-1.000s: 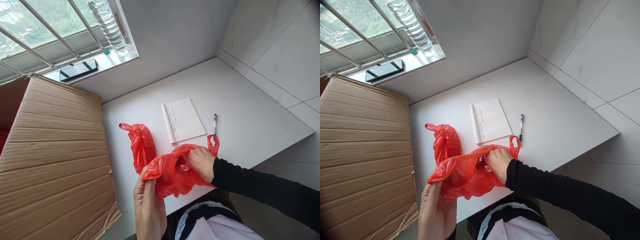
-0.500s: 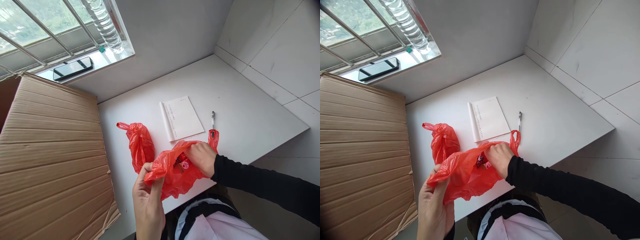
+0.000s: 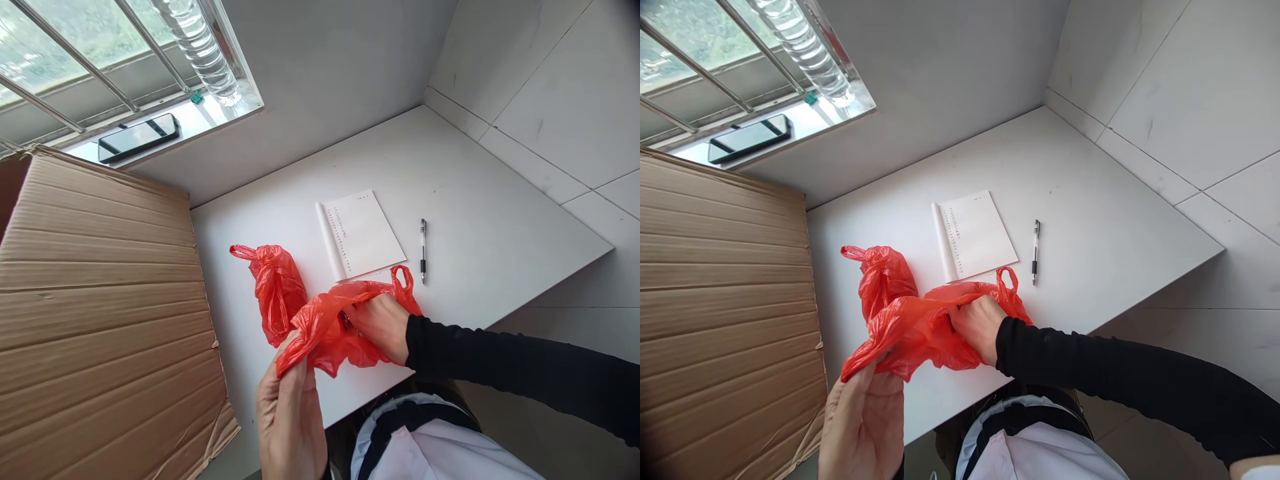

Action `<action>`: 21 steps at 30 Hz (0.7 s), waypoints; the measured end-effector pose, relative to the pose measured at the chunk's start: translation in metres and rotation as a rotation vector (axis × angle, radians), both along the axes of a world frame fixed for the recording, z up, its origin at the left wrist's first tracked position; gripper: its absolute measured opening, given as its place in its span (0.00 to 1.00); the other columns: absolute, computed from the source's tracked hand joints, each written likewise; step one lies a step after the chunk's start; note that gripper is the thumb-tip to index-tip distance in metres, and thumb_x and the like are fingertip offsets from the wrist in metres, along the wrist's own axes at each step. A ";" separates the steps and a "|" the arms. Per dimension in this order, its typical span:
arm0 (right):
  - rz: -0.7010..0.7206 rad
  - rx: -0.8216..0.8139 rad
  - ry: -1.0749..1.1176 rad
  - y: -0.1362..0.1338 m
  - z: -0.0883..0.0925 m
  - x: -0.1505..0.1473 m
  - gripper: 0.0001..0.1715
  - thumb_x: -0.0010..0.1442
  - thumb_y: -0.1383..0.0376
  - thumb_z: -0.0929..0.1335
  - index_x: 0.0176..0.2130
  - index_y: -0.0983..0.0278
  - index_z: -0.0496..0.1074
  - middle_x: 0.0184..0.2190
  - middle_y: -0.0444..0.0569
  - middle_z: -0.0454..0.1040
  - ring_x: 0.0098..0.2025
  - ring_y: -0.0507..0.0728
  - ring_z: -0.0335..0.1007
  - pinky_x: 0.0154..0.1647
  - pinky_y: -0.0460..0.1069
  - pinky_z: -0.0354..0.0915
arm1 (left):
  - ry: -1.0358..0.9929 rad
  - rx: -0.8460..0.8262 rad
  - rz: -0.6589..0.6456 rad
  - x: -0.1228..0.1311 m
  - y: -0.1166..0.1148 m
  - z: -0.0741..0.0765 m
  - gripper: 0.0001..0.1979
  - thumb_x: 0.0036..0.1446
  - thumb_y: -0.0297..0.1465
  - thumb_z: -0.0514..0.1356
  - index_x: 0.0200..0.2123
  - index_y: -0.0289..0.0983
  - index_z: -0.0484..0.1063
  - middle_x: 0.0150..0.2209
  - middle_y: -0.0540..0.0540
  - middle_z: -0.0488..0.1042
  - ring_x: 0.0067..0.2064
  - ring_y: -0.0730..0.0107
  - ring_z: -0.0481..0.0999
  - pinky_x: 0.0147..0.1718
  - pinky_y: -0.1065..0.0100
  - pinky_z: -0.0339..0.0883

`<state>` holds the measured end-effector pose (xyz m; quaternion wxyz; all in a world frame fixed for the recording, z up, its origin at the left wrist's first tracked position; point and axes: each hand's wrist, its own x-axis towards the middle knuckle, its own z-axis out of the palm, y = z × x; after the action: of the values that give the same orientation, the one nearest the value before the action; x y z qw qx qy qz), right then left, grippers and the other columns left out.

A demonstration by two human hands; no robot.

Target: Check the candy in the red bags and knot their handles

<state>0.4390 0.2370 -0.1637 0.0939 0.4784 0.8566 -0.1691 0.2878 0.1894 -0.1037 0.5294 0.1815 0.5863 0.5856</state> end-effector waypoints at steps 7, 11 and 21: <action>0.054 0.009 0.015 -0.011 0.012 0.002 0.18 0.62 0.76 0.64 0.51 0.66 0.65 0.40 0.55 0.77 0.36 0.61 0.77 0.26 0.50 0.63 | -0.023 -0.009 -0.035 -0.014 -0.002 0.000 0.10 0.46 0.40 0.73 0.29 0.41 0.83 0.31 0.47 0.82 0.35 0.66 0.82 0.37 0.69 0.78; 0.142 -0.002 0.052 -0.015 0.009 -0.001 0.20 0.63 0.75 0.63 0.54 0.65 0.64 0.48 0.57 0.75 0.43 0.62 0.75 0.29 0.51 0.67 | -0.090 -0.122 0.040 -0.017 -0.004 0.002 0.14 0.37 0.40 0.76 0.29 0.41 0.83 0.35 0.46 0.83 0.36 0.65 0.82 0.37 0.71 0.78; 0.025 -0.105 -0.105 -0.007 0.033 0.017 0.13 0.55 0.82 0.65 0.30 0.66 0.71 0.28 0.51 0.77 0.30 0.59 0.76 0.20 0.50 0.56 | -0.088 -0.064 0.012 -0.018 -0.003 0.010 0.06 0.43 0.34 0.71 0.21 0.38 0.80 0.27 0.49 0.74 0.27 0.75 0.74 0.29 0.76 0.75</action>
<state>0.4564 0.2299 -0.1306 0.1655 0.4704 0.8464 -0.1872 0.2702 0.1864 -0.0938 0.5566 0.1350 0.5822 0.5771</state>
